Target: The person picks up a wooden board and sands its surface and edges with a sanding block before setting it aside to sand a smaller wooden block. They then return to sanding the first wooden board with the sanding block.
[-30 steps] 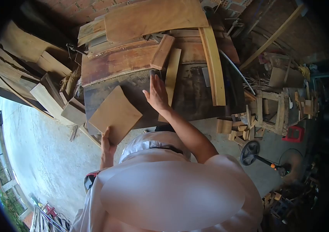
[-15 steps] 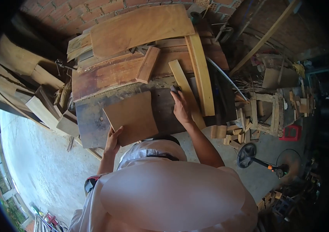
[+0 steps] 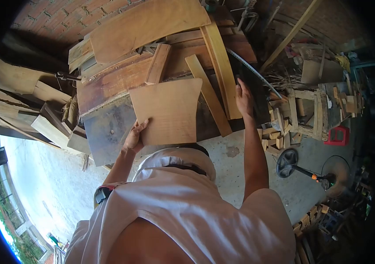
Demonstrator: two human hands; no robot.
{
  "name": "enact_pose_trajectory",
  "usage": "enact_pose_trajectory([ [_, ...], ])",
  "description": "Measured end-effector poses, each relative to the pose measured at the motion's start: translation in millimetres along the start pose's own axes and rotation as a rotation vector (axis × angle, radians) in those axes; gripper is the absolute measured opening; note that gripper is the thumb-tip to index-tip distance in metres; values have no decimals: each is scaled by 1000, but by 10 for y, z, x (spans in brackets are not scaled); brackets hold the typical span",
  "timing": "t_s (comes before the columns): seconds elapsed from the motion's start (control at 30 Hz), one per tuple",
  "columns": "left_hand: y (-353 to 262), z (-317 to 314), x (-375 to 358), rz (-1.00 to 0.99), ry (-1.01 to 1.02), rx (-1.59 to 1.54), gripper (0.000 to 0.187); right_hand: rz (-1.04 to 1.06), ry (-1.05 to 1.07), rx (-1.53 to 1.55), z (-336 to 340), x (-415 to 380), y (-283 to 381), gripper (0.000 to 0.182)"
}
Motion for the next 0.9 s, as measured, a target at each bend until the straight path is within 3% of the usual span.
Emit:
enact_pose_trajectory([
  [0.07, -8, -42, 26, 1, 6, -24, 42, -7, 29, 19, -16, -30, 11, 42],
  [0.27, 87, 13, 120, 62, -38, -14, 36, 102, -207, -80, 107, -51, 181, 51],
  [0.33, 125, 48, 119, 87, -79, 19, 38, -232, -69, 74, 23, 44, -141, 52],
  [0.37, 126, 51, 109, 81, -87, 15, 38, -224, -62, 75, -8, 65, -149, 52],
  [0.47, 182, 264, 40, 59, -217, 13, 46, -115, -125, -23, -56, 61, -34, 49],
  [0.57, 185, 501, -89, 22, -282, -31, 55, -104, -84, 118, -175, -124, 489, 43],
  [0.63, 172, 623, -233, 32, -353, -83, 62, 57, -144, 95, -216, -231, 790, 39],
  [0.77, 204, 984, -415, -9, -429, -67, 63, 183, 29, 150, -595, -459, 1333, 28],
  [0.9, 327, 1397, -485, -48, -402, -84, 59, 439, 115, 151, -1093, -1038, 1924, 26],
])
Point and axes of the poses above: each hand's wrist, its own x-axis towards the middle knuckle, its own z-axis out of the back of the hand, y = z × x, the point moved 10 cm from there along x, towards the middle knuckle, and after that the axes turned 8 degrees about -z, right-handed, at the moved point
